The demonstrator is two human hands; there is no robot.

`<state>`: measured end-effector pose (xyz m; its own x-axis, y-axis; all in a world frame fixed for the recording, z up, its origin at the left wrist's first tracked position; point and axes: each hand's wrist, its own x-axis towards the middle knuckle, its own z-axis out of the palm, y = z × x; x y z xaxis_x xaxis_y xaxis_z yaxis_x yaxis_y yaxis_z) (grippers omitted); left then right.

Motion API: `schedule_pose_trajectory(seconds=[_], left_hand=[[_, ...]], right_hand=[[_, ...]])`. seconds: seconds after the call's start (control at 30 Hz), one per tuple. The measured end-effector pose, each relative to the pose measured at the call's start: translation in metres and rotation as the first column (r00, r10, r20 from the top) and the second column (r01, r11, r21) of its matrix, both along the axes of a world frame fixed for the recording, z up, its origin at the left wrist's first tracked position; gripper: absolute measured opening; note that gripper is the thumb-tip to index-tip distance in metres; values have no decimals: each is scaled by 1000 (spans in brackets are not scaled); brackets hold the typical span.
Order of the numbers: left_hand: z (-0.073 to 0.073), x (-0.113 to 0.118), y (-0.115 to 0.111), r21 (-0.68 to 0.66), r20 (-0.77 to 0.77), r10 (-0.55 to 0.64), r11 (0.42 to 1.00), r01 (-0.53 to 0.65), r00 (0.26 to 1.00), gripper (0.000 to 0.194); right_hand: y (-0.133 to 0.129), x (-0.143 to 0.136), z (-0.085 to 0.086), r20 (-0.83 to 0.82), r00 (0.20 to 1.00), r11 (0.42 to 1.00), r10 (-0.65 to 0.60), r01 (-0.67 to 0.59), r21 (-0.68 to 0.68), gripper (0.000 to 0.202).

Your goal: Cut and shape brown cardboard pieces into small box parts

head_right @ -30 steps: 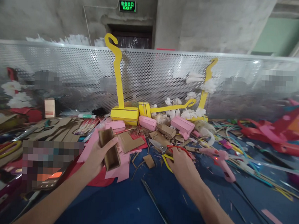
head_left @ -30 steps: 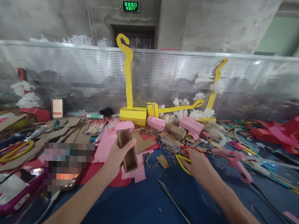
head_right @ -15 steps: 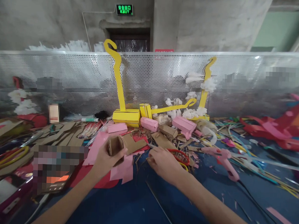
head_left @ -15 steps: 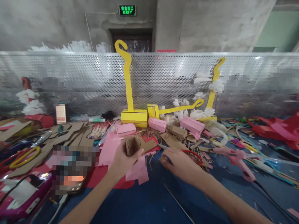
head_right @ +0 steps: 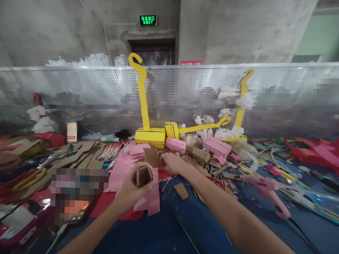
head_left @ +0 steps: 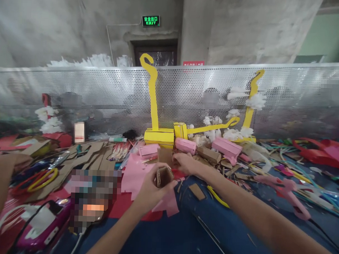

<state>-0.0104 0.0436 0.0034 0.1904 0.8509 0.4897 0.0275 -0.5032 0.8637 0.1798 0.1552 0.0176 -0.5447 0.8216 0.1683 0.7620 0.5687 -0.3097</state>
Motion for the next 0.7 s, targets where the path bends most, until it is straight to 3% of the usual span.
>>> schedule_pose_trajectory(seconds=[0.1,0.2,0.27,0.37,0.5,0.7], left_hand=[[3,0,-2,-13,32,-49,999,50,998,35],[4,1,-5,-25,30,-90,996,91,995,34],[5,3,-6,-48,4,-113,992,114,994,32],[4,5,-10,-69,-34,-143,988,141,989,29],[2,7,-17,-97,-68,-166,982,159,984,25],[-2,10,-23,-185,-58,-233,958,219,971,34]], right_hand=[[-8,4,12,-230,973,999,-34,34,-5,36],[-30,14,22,-499,865,999,-47,52,-4,34],[-52,20,24,-679,733,999,-45,53,-8,28],[-88,22,21,-873,485,999,-47,44,-29,36],[-119,14,17,-959,282,998,-26,-49,-42,29],[-137,10,18,-984,175,993,43,-117,23,15]])
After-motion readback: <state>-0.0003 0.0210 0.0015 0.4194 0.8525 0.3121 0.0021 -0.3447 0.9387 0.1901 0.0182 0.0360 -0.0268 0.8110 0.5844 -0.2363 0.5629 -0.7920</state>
